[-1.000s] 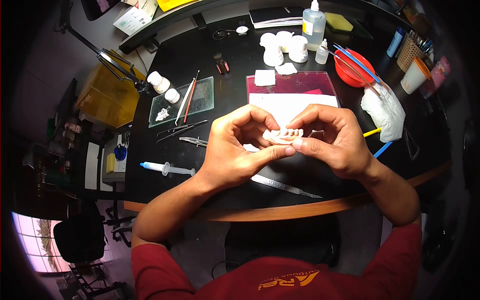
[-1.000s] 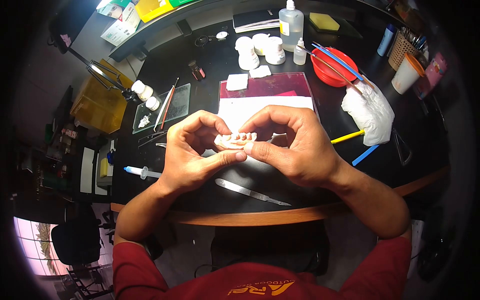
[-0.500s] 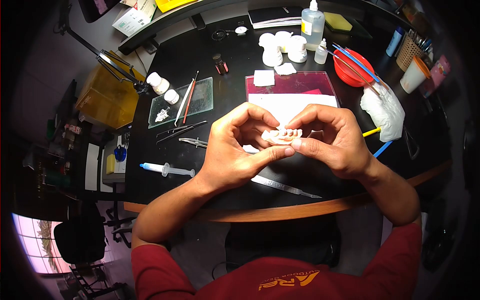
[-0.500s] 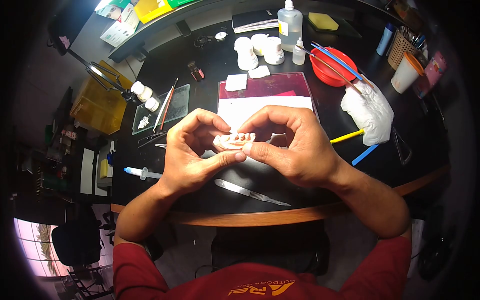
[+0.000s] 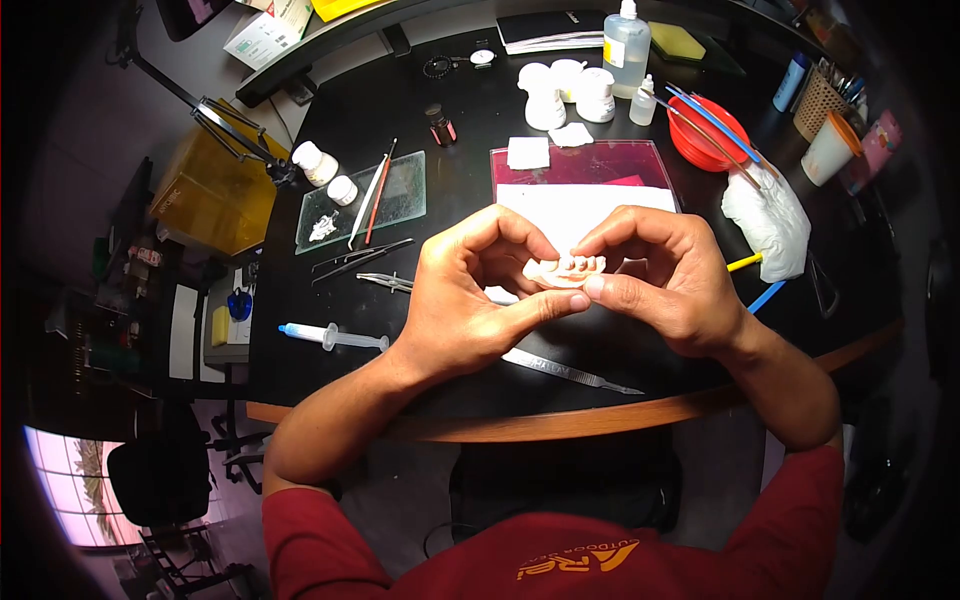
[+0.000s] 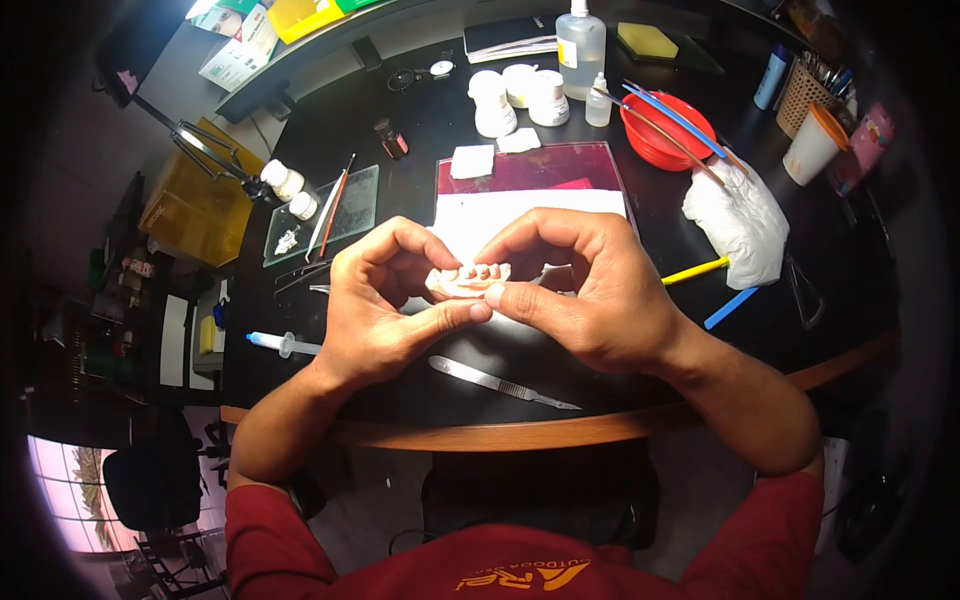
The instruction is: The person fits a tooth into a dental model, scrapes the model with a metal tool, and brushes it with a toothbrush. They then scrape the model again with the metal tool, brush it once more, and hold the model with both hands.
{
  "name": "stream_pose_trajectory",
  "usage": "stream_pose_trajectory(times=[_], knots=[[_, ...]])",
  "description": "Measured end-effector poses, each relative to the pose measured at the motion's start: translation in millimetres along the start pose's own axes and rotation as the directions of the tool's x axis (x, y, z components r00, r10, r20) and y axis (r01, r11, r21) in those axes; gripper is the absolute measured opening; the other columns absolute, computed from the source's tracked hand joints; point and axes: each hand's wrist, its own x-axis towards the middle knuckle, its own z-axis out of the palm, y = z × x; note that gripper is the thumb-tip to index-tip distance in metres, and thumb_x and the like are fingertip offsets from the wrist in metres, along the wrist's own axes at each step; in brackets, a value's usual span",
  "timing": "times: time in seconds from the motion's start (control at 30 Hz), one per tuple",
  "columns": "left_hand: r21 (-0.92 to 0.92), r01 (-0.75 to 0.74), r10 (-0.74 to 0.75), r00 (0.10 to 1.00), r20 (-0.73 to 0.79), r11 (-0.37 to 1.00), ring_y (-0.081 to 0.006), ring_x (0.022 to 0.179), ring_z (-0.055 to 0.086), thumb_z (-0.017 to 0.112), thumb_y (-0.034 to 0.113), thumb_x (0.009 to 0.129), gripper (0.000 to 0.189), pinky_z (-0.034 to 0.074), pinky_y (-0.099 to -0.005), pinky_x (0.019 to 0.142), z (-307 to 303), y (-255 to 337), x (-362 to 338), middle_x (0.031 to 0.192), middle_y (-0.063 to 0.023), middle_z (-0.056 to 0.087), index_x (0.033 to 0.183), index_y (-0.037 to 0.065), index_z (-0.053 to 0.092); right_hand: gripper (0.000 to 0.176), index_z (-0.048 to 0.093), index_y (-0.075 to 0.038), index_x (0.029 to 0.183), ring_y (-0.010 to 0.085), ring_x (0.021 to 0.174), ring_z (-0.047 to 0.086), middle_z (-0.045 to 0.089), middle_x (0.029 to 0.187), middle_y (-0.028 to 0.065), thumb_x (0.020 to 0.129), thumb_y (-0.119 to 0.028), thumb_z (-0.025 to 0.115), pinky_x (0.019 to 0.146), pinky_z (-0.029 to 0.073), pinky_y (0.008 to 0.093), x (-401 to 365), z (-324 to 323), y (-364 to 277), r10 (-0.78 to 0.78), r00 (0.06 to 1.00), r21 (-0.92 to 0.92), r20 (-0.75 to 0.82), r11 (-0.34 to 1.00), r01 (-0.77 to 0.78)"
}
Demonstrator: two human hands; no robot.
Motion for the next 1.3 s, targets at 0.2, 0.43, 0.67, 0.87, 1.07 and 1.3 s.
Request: stream_pose_trajectory(times=[0.2, 0.43, 0.67, 0.87, 1.07, 1.3], knots=[[-0.023, -0.007, 0.007, 1.0, 0.002, 1.0, -0.0147, 0.096, 0.072, 0.088, -0.001, 0.081, 0.035, 0.06, -0.0306, 0.085, 0, 1, 0, 0.1, -0.0099, 0.072, 0.103, 0.0, 0.06, 0.022, 0.072, 0.005, 0.111, 0.007, 0.088, 0.067, 0.073, 0.103, 0.0075, 0.091, -0.002, 0.069, 0.073, 0.055, 0.0217, 0, -1, -2, -0.009, 1.0, 0.028, -0.003, 1.0, 0.009], [-0.029, -0.019, 0.019, 1.0, 0.005, 0.999, -0.0153, 0.098, 0.072, 0.087, -0.001, 0.082, 0.035, 0.06, -0.0313, 0.085, 0, 0, -1, 0.102, -0.0109, 0.072, 0.104, 0.001, 0.06, 0.028, 0.073, 0.007, 0.111, 0.01, 0.081, 0.067, 0.073, 0.1, 0.01, 0.09, -0.002, 0.057, 0.074, 0.056, 0.0257, 0, -4, -7, 0.045, 0.999, 0.096, 0.014, 0.994, -0.046], [-0.031, -0.021, 0.021, 1.0, 0.0, 0.999, -0.0154, 0.099, 0.072, 0.087, -0.001, 0.082, 0.034, 0.059, -0.0311, 0.085, 1, 0, 0, 0.102, -0.0108, 0.072, 0.104, 0.001, 0.06, 0.027, 0.073, 0.007, 0.111, 0.0099, 0.082, 0.067, 0.074, 0.1, 0.0098, 0.091, -0.002, 0.057, 0.074, 0.056, 0.0263, 1, -4, -12, 0.059, 0.998, 0.082, 0.026, 0.995, -0.061], [0.013, -0.039, 0.039, 0.999, 0.01, 0.999, -0.0158, 0.097, 0.073, 0.088, -0.001, 0.081, 0.035, 0.06, -0.0306, 0.084, 0, 1, 0, 0.099, -0.0106, 0.072, 0.103, 0.0, 0.06, 0.025, 0.073, 0.006, 0.109, 0.009, 0.083, 0.067, 0.073, 0.098, 0.0089, 0.092, -0.002, 0.058, 0.074, 0.055, 0.0257, 1, -3, -11, 0.052, 0.998, 0.038, 0.018, 0.998, -0.053], [0.025, -0.055, 0.055, 0.998, 0.002, 0.998, -0.0145, 0.093, 0.073, 0.089, -0.001, 0.08, 0.035, 0.059, -0.03, 0.083, 1, 1, 0, 0.096, -0.0095, 0.072, 0.101, 0.001, 0.06, 0.023, 0.073, 0.007, 0.108, 0.0089, 0.083, 0.067, 0.073, 0.097, 0.0085, 0.092, 0.0, 0.058, 0.074, 0.054, 0.0251, 1, -2, -6, 0.018, 1.0, 0.037, -0.011, 0.999, -0.018], [0.036, -0.068, 0.067, 0.998, 0.012, 0.997, -0.013, 0.092, 0.072, 0.089, -0.001, 0.08, 0.035, 0.059, -0.0296, 0.082, 1, 1, 0, 0.095, -0.0084, 0.071, 0.1, 0.001, 0.061, 0.023, 0.073, 0.007, 0.108, 0.0088, 0.082, 0.067, 0.073, 0.098, 0.009, 0.092, 0.0, 0.058, 0.075, 0.054, 0.0246, 1, -2, -7, 0.025, 1.0, 0.051, 0.013, 0.998, -0.026]])
